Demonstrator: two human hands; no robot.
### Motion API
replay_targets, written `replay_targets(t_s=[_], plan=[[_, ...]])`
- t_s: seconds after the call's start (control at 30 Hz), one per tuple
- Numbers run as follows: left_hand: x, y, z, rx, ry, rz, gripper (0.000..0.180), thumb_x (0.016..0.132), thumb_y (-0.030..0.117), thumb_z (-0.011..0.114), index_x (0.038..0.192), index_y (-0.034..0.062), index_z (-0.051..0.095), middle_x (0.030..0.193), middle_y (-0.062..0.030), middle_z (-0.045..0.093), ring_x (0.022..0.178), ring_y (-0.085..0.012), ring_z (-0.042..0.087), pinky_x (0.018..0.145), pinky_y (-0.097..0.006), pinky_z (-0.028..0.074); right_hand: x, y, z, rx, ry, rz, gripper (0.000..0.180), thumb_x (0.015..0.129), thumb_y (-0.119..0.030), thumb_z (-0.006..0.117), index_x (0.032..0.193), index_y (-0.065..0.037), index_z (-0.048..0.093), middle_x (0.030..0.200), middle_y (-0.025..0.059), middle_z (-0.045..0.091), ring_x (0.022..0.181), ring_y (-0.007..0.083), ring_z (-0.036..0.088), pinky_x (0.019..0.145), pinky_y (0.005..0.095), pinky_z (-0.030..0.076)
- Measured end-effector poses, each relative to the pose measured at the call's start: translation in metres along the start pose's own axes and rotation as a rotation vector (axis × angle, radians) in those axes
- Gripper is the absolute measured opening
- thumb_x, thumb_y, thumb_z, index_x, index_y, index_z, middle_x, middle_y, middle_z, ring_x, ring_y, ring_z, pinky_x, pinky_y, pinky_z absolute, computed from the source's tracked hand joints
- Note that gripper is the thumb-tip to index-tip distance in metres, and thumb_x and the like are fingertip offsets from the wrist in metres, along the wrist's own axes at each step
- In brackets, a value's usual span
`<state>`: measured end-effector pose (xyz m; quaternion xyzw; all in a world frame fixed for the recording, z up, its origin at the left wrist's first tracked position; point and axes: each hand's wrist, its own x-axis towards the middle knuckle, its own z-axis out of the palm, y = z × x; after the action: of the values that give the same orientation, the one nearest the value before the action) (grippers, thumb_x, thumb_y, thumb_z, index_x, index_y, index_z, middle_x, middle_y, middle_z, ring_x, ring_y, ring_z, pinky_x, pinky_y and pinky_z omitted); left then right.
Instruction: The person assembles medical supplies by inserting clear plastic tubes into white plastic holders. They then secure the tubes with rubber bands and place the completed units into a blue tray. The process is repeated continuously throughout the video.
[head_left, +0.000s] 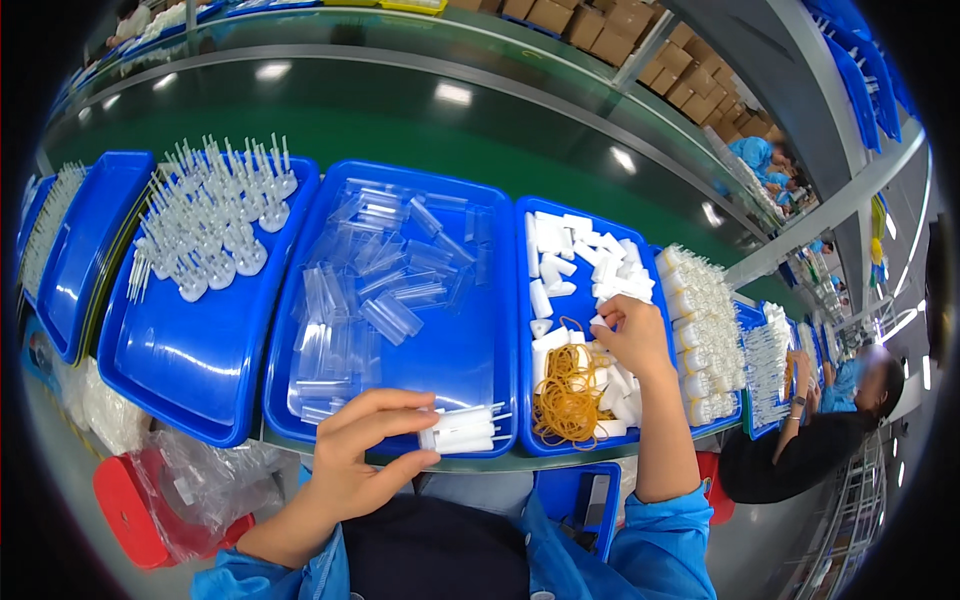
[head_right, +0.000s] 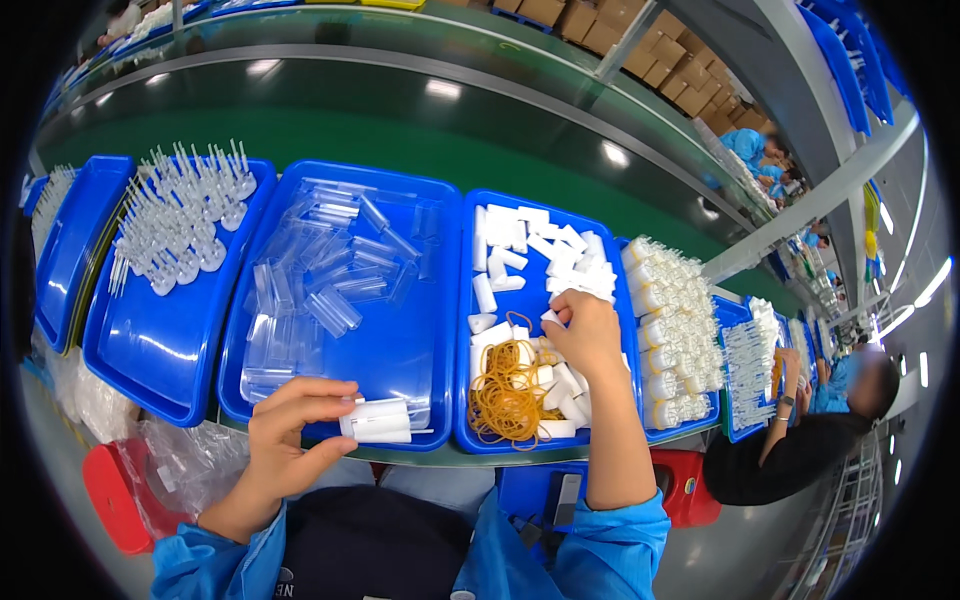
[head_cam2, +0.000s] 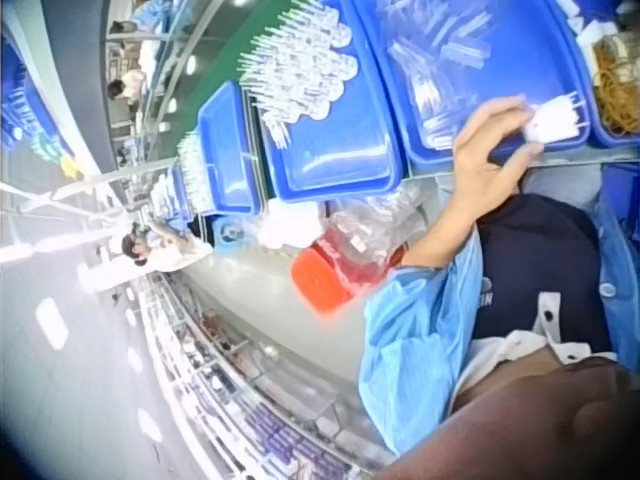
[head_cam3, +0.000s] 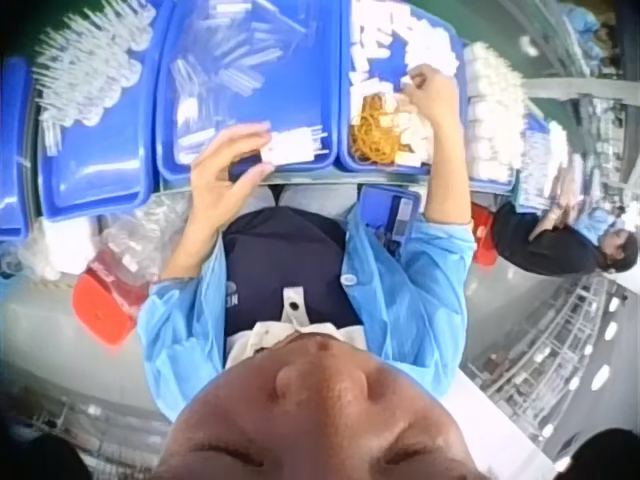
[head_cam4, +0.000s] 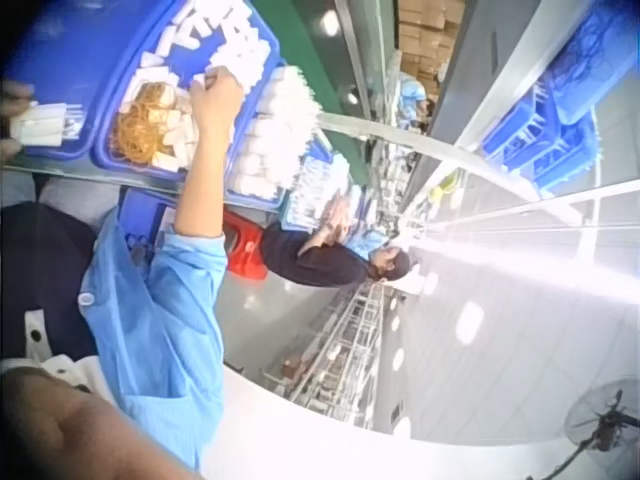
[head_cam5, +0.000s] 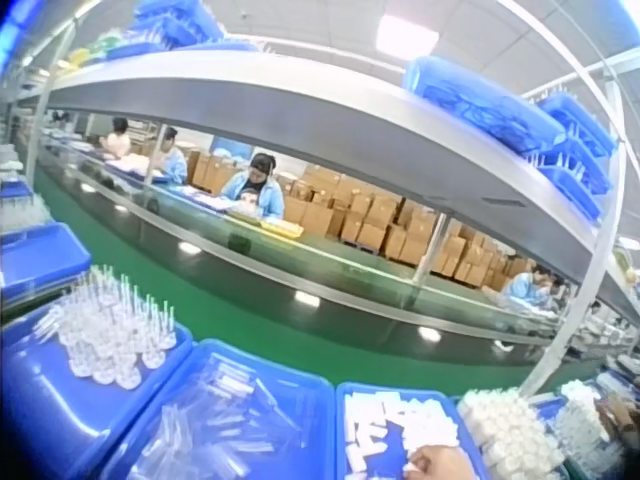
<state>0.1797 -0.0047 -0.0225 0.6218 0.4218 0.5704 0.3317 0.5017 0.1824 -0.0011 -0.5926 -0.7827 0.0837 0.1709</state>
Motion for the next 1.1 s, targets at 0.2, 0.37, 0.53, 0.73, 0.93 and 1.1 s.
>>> replay_targets(t_s=[0.2,0.37,0.53,0.73,0.93,1.1], plan=[[0.001,0.003,0.000,0.035,0.030,0.002,0.039,0.071,0.001,0.080,0.109,0.0006,0.070,0.114,-0.0157,0.065,0.104,-0.0261,0.065,0.086,-0.033,0.053,-0.020,-0.037,-0.027,0.443,0.223,-0.061,0.015,0.078,0.004,0.068,0.093,0.002,0.069,0.083,0.0053,0.065,0.071,0.0090,0.059,0.062,0.0231,0.046],[0.004,0.008,0.001,0.086,0.024,0.020,0.042,0.072,0.000,0.079,0.113,0.0004,0.068,0.115,-0.0159,0.064,0.106,-0.0272,0.065,0.088,-0.034,0.053,-0.060,-0.080,-0.021,0.981,0.018,-0.185,0.016,0.077,0.014,0.067,0.091,0.005,0.067,0.108,0.0133,0.057,0.098,0.0164,0.060,0.078,0.0271,0.052],[0.002,0.005,-0.001,0.089,0.005,0.051,0.043,0.072,0.000,0.079,0.113,0.0002,0.068,0.117,-0.0165,0.064,0.106,-0.0286,0.065,0.089,-0.035,0.054,-0.079,-0.098,0.000,1.125,-0.088,-0.207,0.016,0.080,0.014,0.065,0.095,0.007,0.069,0.106,0.0144,0.059,0.095,0.0169,0.061,0.078,0.0258,0.053],[-0.001,0.004,0.000,0.077,0.016,0.068,0.040,0.070,-0.003,0.078,0.109,-0.0021,0.069,0.114,-0.0193,0.066,0.106,-0.0297,0.066,0.090,-0.036,0.052,-0.085,-0.111,0.006,1.211,-0.096,-0.146,0.019,0.080,0.016,0.065,0.097,0.010,0.068,0.107,0.0150,0.059,0.094,0.0178,0.062,0.079,0.0264,0.052],[-0.003,0.002,0.000,0.080,0.024,0.088,0.042,0.068,-0.005,0.078,0.109,-0.0017,0.069,0.115,-0.0196,0.066,0.106,-0.0304,0.066,0.090,-0.036,0.053,-0.090,-0.110,0.004,1.289,-0.143,-0.106,0.023,0.078,0.017,0.065,0.100,0.010,0.067,0.108,0.0151,0.058,0.095,0.0181,0.062,0.081,0.0272,0.052],[-0.002,0.002,0.002,0.132,0.019,0.118,0.044,0.068,-0.007,0.077,0.111,-0.0023,0.068,0.116,-0.0207,0.066,0.106,-0.0316,0.066,0.089,-0.036,0.054,-0.094,-0.114,0.003,1.273,-0.131,-0.118,0.024,0.078,0.018,0.065,0.100,0.009,0.068,0.108,0.0148,0.059,0.096,0.0180,0.062,0.080,0.0270,0.052]])
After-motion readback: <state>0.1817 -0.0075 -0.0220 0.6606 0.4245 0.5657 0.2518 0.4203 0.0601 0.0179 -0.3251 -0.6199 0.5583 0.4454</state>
